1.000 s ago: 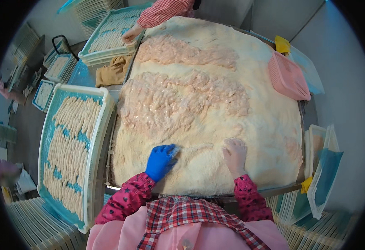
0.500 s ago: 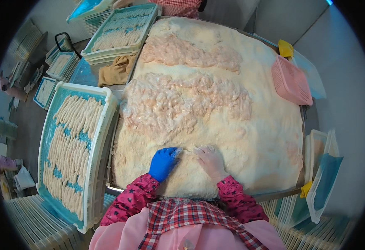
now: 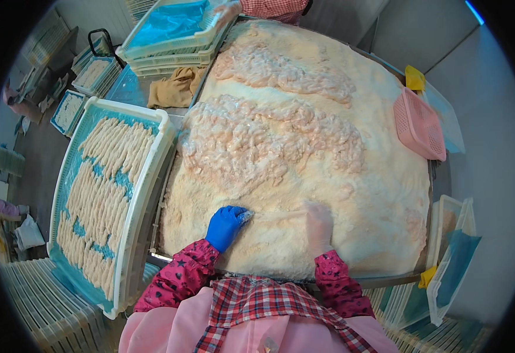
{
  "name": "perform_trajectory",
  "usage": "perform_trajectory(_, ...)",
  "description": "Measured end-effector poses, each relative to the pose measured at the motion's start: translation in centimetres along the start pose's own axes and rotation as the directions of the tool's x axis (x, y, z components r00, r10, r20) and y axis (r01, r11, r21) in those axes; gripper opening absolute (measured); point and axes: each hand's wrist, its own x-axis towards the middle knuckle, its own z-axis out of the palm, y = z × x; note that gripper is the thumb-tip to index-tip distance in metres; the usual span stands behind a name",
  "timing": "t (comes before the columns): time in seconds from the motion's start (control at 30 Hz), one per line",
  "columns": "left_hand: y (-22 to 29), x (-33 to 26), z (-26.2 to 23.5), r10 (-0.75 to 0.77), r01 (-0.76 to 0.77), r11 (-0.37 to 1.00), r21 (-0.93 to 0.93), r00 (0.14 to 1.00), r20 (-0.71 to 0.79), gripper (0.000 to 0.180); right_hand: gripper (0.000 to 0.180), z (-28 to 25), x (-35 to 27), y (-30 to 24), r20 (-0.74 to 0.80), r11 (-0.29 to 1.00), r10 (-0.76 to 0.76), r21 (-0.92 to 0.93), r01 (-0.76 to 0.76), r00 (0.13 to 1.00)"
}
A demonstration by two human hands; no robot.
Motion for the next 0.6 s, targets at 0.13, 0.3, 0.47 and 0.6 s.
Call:
perform_trajectory(0.13, 0.1, 0.3, -0.2, -0.110, 0.114, 0.993, -0.042, 0.989, 0.094, 0.024, 0.031, -3.0, 0.9, 1.9, -0.208, 0.962, 0.236, 0.190, -0.197, 0.949)
perform_trajectory(0.3, 1.3, 0.9, -3.0, 0.124, -0.125, 0.992, 0.018, 0.991, 0.045, 0.044, 0.034, -4.7, -0.3, -1.0, 0.211, 0.911, -0.260, 0.377, 0.167, 0.942)
perform_trajectory(0.47, 1.9, -0.2, -3.9, 0.154, -0.158, 0.985, -0.071, 0.987, -0.054, 0.041, 0.030, -5.6, -2.8, 0.0, 0.151, 0.956, 0.067, 0.273, -0.106, 0.986)
perform_trajectory(0.6, 5.4, -0.9, -1.0, 0.025, -0.003, 0.905, -0.425, 0.999, 0.045, 0.027, 0.025, -4.4, -2.8, -3.9, 0.281, 1.000, 0.003, -0.005, -0.002, 0.960)
